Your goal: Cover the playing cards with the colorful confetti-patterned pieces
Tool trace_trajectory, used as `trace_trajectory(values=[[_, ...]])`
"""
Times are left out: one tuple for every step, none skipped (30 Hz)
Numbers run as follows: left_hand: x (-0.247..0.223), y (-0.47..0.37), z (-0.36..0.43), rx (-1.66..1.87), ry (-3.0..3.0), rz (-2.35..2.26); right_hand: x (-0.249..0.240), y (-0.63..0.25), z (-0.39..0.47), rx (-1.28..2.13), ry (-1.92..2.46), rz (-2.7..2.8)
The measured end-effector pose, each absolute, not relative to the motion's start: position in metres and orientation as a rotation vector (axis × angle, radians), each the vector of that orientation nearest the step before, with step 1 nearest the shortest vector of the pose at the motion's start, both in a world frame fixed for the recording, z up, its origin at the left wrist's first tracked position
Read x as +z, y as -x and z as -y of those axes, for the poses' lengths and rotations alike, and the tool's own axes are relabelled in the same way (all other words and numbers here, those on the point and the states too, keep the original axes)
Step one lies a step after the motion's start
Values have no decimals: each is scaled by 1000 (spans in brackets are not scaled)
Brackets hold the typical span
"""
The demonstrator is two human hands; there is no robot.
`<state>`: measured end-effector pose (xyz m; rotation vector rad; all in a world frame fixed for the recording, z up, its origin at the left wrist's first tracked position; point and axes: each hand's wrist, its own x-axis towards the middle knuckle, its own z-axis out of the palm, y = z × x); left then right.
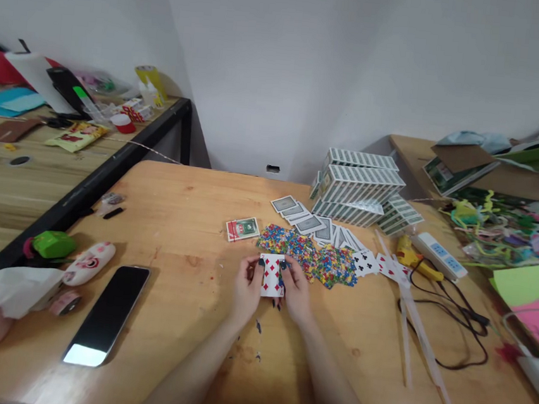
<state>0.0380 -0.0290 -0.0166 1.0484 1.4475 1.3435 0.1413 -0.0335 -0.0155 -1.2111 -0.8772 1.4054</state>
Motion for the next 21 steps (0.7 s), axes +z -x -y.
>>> trace_trajectory(values=[[-16, -37, 29, 1339, -1053, -1451, -15, -142, 33, 1431, 1191, 877], [-17, -37, 28, 1336, -1060, -1456, -14, -143, 33, 1454, 1174, 877], [-17, -37, 28, 1335, -1067, -1461, -14, -143, 33, 1476, 1160, 877], [-18, -36, 28, 1334, -1075, -1464, -14, -144, 33, 1496, 1146, 878], [-18, -36, 28, 1333, -1082, -1464, -14, -144, 33, 1515, 1133, 876], [-19, -36, 28, 1331, -1088, -1463, -13, -145, 33, 1535, 1119, 873], [-20, -36, 28, 1328, -1094, -1463, -13, -145, 33, 1559, 1105, 868], [-20, -37, 28, 1327, -1096, -1465, -13, -145, 33, 1582, 1094, 859], [-21, -37, 28, 1324, -1096, -1467, -13, -146, 33, 1600, 1088, 849], [-21, -37, 27, 1320, -1095, -1469, -13, -146, 33, 1615, 1088, 840], [-21, -37, 27, 1317, -1093, -1468, -13, -146, 33, 1620, 1093, 833], [-21, -37, 27, 1317, -1091, -1466, -13, -146, 33, 1618, 1101, 829], [-21, -37, 27, 1321, -1087, -1462, -13, -146, 33, 1613, 1109, 830], [-21, -36, 27, 1325, -1084, -1452, -13, -146, 33, 1609, 1113, 837], [-20, -36, 27, 1324, -1080, -1437, -13, -146, 33, 1607, 1113, 847], [-20, -35, 27, 1319, -1076, -1424, -13, -146, 33, 1605, 1110, 857], [-21, -35, 27, 1310, -1075, -1413, -13, -146, 33, 1602, 1105, 866], [-21, -34, 27, 1296, -1079, -1404, -13, -146, 33, 1601, 1100, 873], [-21, -33, 27, 1282, -1089, -1400, -13, -146, 33, 1598, 1094, 876], [-22, -33, 27, 1271, -1100, -1400, -12, -146, 33, 1594, 1091, 878], [-22, -33, 27, 1265, -1109, -1403, -12, -146, 33, 1592, 1087, 878]])
